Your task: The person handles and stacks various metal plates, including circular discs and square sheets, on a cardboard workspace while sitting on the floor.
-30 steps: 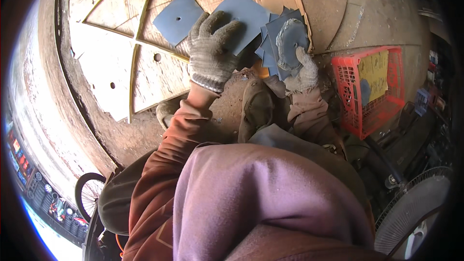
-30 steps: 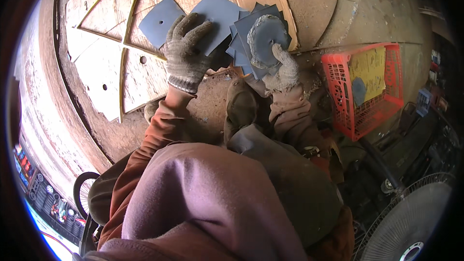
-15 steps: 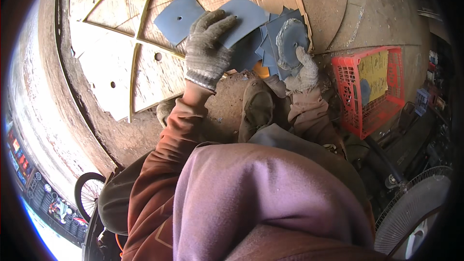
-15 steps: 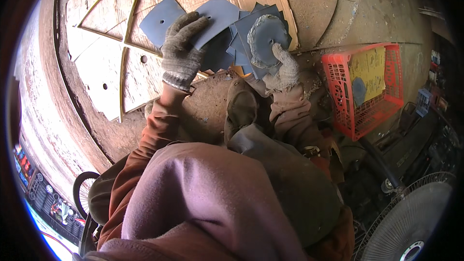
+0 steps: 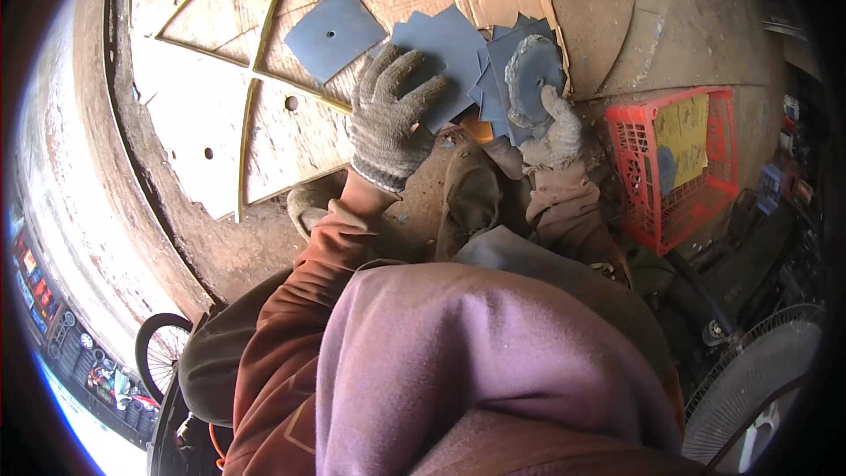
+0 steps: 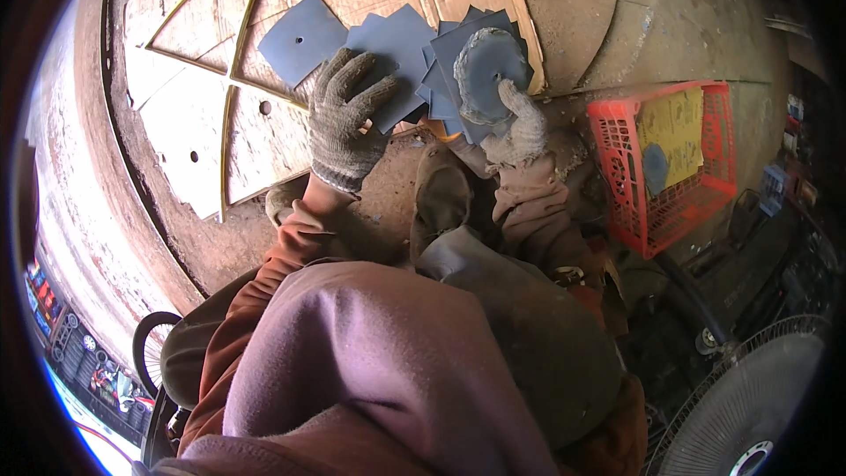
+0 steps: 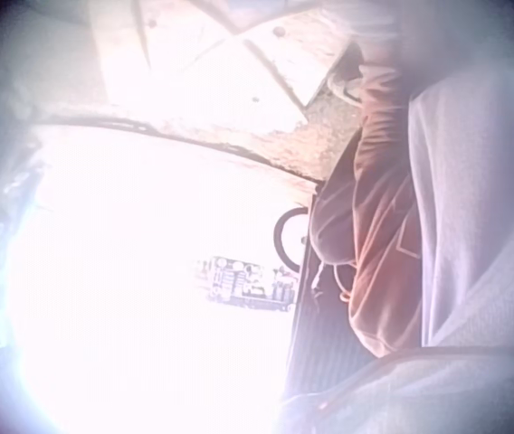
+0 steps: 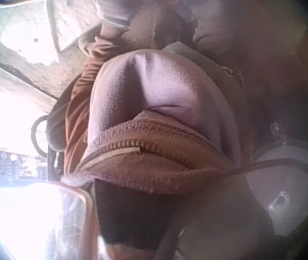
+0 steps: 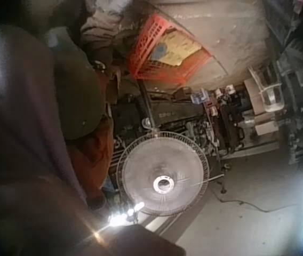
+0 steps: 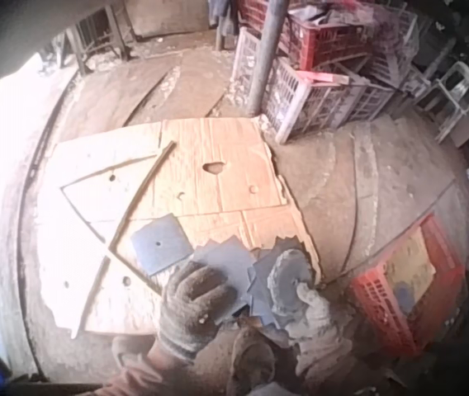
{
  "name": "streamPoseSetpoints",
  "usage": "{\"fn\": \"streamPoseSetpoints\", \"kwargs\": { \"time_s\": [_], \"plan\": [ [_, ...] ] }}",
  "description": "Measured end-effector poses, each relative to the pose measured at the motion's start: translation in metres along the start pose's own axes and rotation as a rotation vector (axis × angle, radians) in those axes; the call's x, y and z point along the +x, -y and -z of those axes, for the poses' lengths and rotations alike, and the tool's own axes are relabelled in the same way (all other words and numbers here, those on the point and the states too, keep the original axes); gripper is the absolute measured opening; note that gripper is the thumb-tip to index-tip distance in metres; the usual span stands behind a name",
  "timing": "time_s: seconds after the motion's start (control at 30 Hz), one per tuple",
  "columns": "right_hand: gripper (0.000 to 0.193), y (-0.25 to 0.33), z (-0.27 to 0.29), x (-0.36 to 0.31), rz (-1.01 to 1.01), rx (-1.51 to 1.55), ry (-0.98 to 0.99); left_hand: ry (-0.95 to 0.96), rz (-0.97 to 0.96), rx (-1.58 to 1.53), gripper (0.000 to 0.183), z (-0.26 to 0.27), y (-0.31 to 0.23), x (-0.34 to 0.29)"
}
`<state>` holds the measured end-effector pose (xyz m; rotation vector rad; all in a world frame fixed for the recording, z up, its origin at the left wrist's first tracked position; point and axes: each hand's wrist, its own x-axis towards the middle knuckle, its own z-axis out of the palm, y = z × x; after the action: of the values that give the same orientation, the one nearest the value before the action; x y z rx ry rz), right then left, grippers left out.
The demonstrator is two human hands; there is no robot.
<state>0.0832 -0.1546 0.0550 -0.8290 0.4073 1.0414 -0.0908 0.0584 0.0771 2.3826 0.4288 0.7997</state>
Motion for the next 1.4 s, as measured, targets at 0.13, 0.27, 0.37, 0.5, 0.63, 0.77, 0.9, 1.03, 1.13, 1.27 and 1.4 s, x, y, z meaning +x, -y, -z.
{"fn": "streamPoseSetpoints", "kwargs": {
  "time_s": [0.13, 0.27, 0.37, 0.5, 0.63, 0.77, 0.9, 1.03, 1.13, 1.27, 1.4],
  "plan": [
    [0.048, -0.002, -0.002, 0.001, 0.017, 0.063, 0.086, 0.0, 0.016, -0.025, 0.047, 0.0, 0.0, -0.004],
    [0.047, -0.001, 0.009, 0.004, -0.026, 0.084, 0.122, 0.009, 0.038, -0.012, 0.05, 0.004, -0.001, -0.006],
    [0.046, -0.001, 0.01, 0.005, -0.012, 0.074, 0.103, -0.016, 0.028, -0.019, 0.051, 0.009, -0.004, -0.004],
    [0.045, -0.002, 0.01, 0.006, -0.005, 0.073, 0.076, -0.034, 0.019, 0.01, 0.049, 0.013, -0.011, -0.002],
    [0.044, 0.0, 0.017, 0.008, -0.049, 0.11, 0.091, -0.053, 0.034, 0.075, 0.046, 0.008, -0.015, -0.003],
    [0.044, -0.001, 0.005, 0.003, -0.003, 0.084, 0.056, -0.053, 0.013, 0.029, 0.04, 0.006, -0.012, -0.001],
    [0.044, 0.0, 0.005, 0.003, 0.016, 0.071, 0.031, -0.092, 0.009, 0.015, 0.039, 0.002, -0.012, 0.003],
    [0.044, -0.001, 0.006, 0.004, 0.016, 0.079, 0.03, -0.128, 0.019, 0.065, 0.041, -0.002, -0.016, 0.005],
    [0.045, 0.0, 0.006, 0.003, 0.016, 0.046, -0.02, -0.097, 0.006, 0.008, 0.043, -0.005, -0.009, 0.007],
    [0.045, 0.0, 0.005, 0.002, 0.017, 0.041, -0.011, -0.081, 0.06, -0.019, 0.044, 0.001, -0.014, 0.004],
    [0.046, 0.002, 0.003, 0.001, -0.001, 0.02, 0.049, -0.074, 0.088, 0.072, 0.047, 0.007, -0.018, 0.003]
  ]
}}
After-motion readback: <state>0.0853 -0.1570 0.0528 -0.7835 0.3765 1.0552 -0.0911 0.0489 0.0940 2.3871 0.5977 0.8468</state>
